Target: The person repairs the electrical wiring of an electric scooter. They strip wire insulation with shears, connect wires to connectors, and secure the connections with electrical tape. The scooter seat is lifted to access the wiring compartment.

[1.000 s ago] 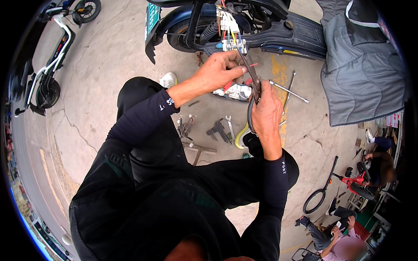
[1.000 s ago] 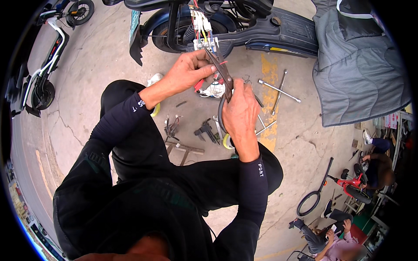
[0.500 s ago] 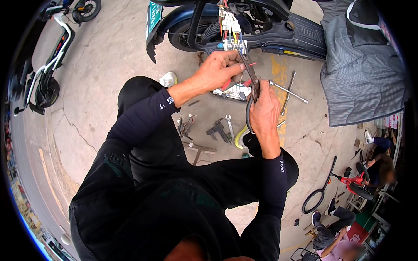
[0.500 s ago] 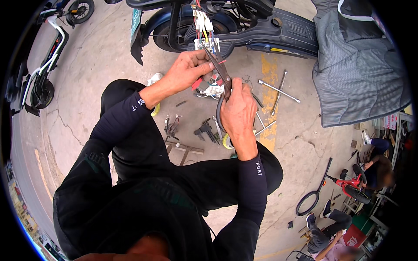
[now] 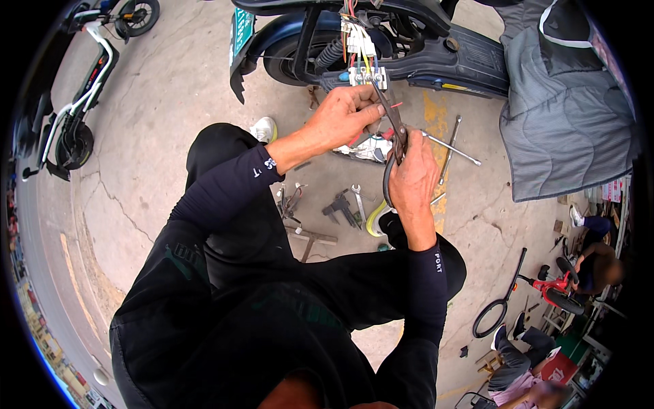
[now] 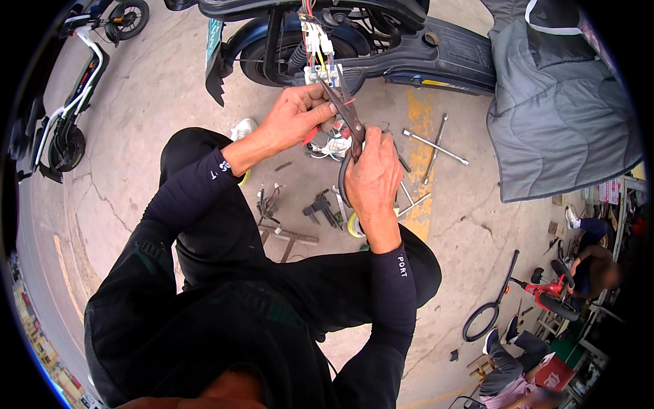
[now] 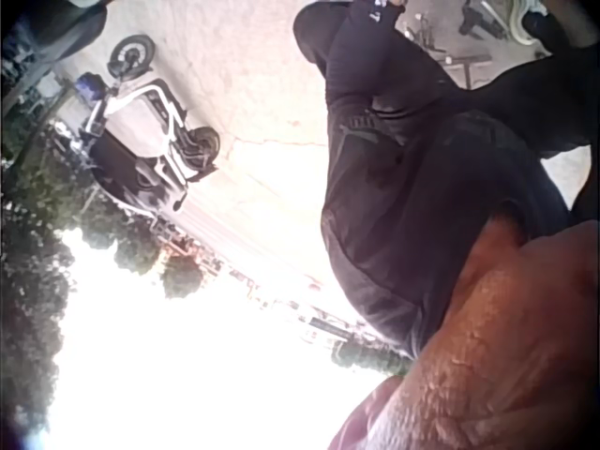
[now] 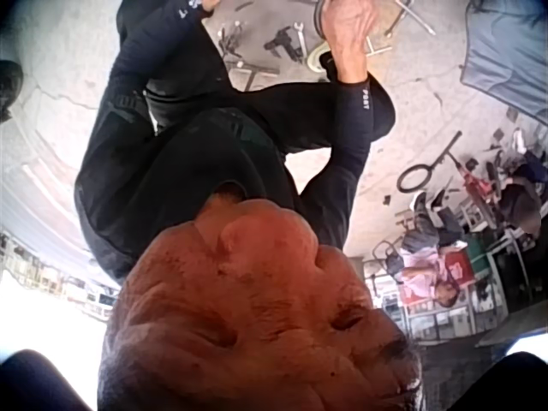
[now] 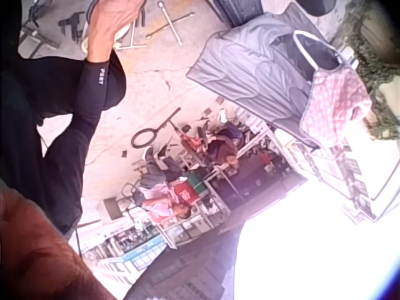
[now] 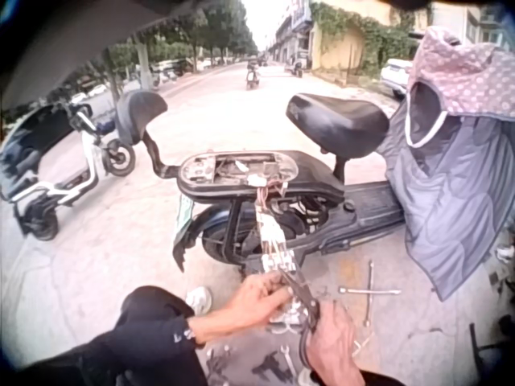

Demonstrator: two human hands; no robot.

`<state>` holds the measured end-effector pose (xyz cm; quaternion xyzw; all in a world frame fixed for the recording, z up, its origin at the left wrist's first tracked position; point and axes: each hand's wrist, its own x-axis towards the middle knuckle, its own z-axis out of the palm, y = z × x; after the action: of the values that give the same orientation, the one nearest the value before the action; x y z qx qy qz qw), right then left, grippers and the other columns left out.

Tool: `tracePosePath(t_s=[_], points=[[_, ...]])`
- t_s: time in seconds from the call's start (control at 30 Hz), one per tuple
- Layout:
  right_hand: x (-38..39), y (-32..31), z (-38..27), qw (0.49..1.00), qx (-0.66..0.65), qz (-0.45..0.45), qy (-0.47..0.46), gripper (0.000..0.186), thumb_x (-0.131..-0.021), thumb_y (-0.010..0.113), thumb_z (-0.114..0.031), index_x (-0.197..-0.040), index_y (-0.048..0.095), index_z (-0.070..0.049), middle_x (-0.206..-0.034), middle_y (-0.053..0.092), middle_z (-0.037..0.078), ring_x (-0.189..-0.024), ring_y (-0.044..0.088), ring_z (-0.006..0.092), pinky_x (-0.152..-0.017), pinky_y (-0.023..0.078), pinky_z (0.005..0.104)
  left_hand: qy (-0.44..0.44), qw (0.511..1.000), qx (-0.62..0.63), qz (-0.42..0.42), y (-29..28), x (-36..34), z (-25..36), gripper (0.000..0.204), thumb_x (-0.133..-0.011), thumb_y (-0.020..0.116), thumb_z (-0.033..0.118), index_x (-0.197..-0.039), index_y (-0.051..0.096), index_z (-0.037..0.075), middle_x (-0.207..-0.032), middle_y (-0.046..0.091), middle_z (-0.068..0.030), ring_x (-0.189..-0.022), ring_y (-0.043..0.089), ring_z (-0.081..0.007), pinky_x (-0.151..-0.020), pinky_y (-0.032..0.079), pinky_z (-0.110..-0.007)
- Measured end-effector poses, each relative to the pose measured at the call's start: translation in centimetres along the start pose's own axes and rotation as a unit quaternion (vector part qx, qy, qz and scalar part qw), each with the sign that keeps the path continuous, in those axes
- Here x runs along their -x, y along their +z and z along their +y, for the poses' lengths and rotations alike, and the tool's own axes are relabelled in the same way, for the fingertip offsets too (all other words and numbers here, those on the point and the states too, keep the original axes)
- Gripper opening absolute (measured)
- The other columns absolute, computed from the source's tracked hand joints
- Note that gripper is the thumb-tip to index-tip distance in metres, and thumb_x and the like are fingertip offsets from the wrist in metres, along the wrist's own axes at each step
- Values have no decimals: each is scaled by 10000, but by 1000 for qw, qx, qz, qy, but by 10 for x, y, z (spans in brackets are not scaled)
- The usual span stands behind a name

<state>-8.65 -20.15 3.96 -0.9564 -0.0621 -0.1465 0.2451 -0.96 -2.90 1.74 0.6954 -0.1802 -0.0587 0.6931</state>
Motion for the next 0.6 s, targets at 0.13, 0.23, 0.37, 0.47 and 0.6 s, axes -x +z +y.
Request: tracePosePath(t_s=[0.13, 0.23, 0.37, 0.47, 0.6], points=[[-1, 0, 0, 1000, -22, 8, -3, 305, -824, 645, 2, -1115, 557, -26, -914, 574, 224, -864, 611, 449, -714, 477, 515, -96, 994, -17, -51, -6, 0, 7, 256, -1011, 604, 150, -1195, 657, -20, -947, 701, -22, -812, 593, -51, -682, 461, -218], [-1, 1, 0, 999, -37, -1, -1, 284, -829, 641, -1, -1096, 549, -22, -912, 572, 232, -840, 611, 459, -703, 472, 525, -79, 995, -26, -47, -7, 0, 8, 270, -1015, 601, 168, -1214, 669, -1, -877, 686, -2, -730, 552, -34, -619, 429, -213], [0, -1, -1, 999, -38, -13, 5, 261, -837, 635, -1, -1079, 537, -19, -913, 567, 246, -811, 611, 471, -683, 467, 535, -99, 993, -26, -53, -8, 3, 19, 284, -1016, 603, 195, -1234, 678, 29, -785, 648, 28, -620, 467, -13, -540, 363, -210], [0, -1, -2, 999, -44, -16, 8, 245, -849, 632, -8, -1074, 535, -18, -915, 569, 256, -796, 608, 481, -677, 469, 529, -87, 995, 7, -50, -8, 3, 18, 291, -1012, 611, 212, -1231, 680, 33, -734, 607, 42, -588, 430, -8, -517, 333, -210], [1, -4, -9, 984, -158, -57, 61, 231, -871, 628, -29, -1090, 558, -11, -932, 605, 268, -768, 605, 465, -700, 493, 484, -76, 996, 23, -41, -8, 0, 14, 283, -999, 634, 230, -1167, 687, 9, -712, 573, 39, -606, 444, -20, -533, 342, -218]])
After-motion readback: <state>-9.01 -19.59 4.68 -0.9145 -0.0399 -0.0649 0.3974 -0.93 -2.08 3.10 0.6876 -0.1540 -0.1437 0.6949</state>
